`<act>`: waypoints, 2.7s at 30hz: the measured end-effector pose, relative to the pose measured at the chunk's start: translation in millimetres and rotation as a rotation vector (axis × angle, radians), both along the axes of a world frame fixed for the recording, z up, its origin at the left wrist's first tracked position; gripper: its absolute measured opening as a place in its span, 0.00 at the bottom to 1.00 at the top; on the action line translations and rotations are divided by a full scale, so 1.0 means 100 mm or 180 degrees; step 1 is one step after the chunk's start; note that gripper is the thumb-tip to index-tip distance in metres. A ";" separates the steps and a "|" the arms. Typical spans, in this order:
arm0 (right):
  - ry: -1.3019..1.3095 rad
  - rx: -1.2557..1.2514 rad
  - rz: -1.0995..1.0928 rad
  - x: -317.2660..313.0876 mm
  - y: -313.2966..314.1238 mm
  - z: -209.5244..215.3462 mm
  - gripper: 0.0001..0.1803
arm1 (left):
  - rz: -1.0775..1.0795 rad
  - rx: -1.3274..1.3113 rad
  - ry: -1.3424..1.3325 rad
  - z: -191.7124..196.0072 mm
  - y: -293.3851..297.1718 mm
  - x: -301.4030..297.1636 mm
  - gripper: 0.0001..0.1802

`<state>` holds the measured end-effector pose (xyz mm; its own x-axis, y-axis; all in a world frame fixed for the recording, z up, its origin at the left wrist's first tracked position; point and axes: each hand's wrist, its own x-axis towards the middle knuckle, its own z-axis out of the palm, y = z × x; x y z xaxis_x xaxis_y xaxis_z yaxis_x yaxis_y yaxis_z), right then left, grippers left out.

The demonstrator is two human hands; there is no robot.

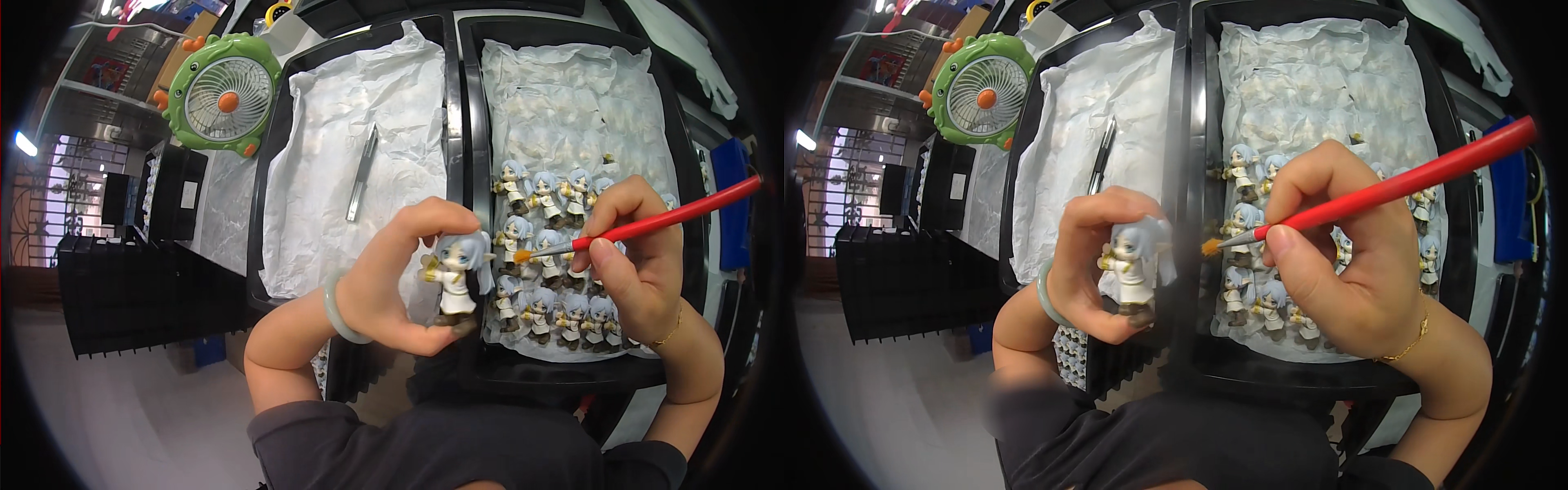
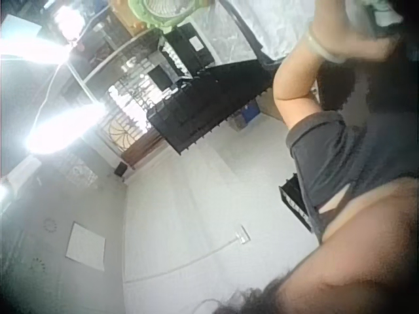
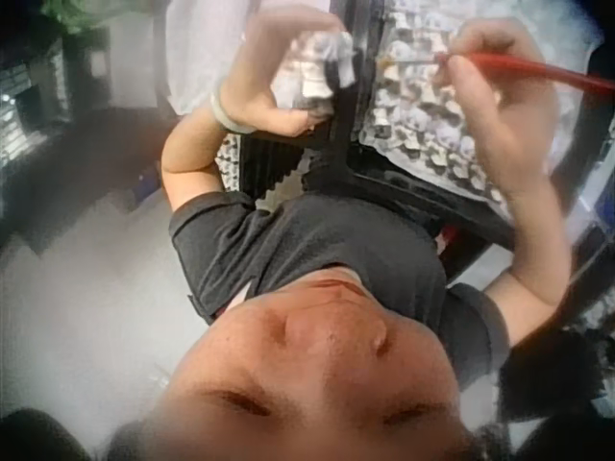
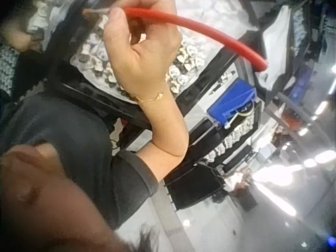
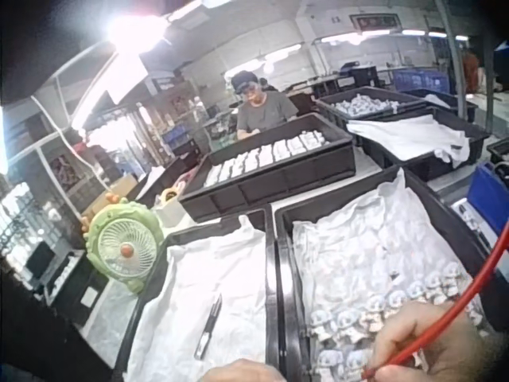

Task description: The person assembles small anime-style figurines at a workstation. They use a red paintbrush to apply adhesive or detail to the figurines and a pair of tweezers to attach small white hair pieces to the heads. The person handles the figurines one by one, placing them into black trays lined with white tissue paper.

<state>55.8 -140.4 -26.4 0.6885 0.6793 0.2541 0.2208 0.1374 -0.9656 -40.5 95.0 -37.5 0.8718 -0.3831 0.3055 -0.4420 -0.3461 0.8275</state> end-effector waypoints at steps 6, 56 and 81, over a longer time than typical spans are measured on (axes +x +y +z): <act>-0.0053 0.0224 -0.0080 -0.02 -0.02 0.03 0.05 | -0.0594 -0.0825 0.0061 -0.04 -0.09 0.08 0.39; -0.0830 0.0035 0.0118 -0.05 -0.01 -0.04 0.05 | 0.3305 0.1984 0.0523 -0.42 2.02 1.08 0.36; -0.0074 0.0619 -0.0915 0.26 -0.32 0.21 0.11 | 0.2378 0.3254 -0.1532 -0.34 1.60 1.62 0.30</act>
<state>82.1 -172.2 -5.2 0.8372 0.3956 0.3777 0.2990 0.2473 -0.9217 121.0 255.4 -71.6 0.8579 -0.1064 0.5026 -0.0499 -0.9909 -0.1246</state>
